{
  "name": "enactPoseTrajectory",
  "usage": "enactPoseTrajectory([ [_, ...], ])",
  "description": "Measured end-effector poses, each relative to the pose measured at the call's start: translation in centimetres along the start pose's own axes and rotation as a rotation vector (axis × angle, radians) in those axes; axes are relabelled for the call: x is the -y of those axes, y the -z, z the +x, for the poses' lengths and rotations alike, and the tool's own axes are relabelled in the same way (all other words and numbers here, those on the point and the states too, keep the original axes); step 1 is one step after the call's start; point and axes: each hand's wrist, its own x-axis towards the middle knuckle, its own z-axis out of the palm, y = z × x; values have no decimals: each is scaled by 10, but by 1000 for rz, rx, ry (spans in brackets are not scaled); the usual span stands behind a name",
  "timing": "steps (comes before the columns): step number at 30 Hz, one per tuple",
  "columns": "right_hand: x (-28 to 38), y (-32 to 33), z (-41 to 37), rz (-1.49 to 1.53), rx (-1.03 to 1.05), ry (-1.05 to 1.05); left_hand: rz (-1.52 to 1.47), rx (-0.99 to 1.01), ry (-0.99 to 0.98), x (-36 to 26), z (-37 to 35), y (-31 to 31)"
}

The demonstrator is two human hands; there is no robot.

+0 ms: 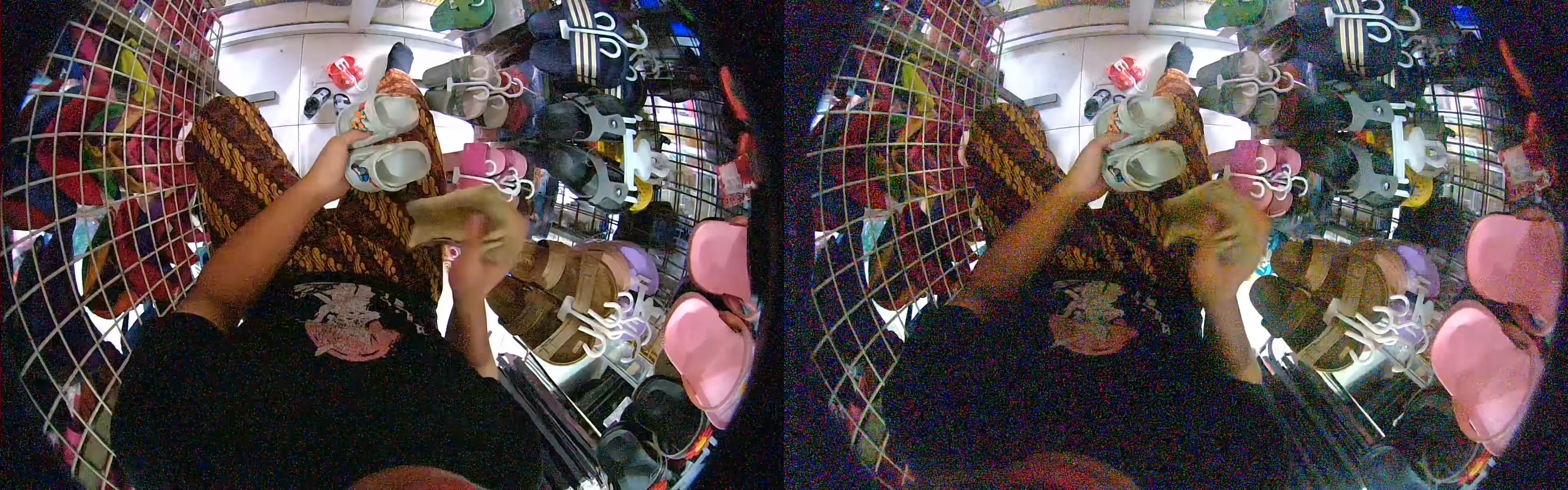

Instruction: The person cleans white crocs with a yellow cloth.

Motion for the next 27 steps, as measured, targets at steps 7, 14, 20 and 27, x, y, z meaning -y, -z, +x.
enactPoseTrajectory([
  [7,-23,-20,-14,-225,453,127,24,-3,-11,7,8,2],
  [14,-6,-17,7,414,99,-169,243,-134,-161,8,1,-2],
  [20,-50,-48,8,-84,156,-147,664,-194,-419,10,-18,-18],
  [27,-56,-45,24,-85,250,-2,698,-236,-440,12,-13,-20],
])
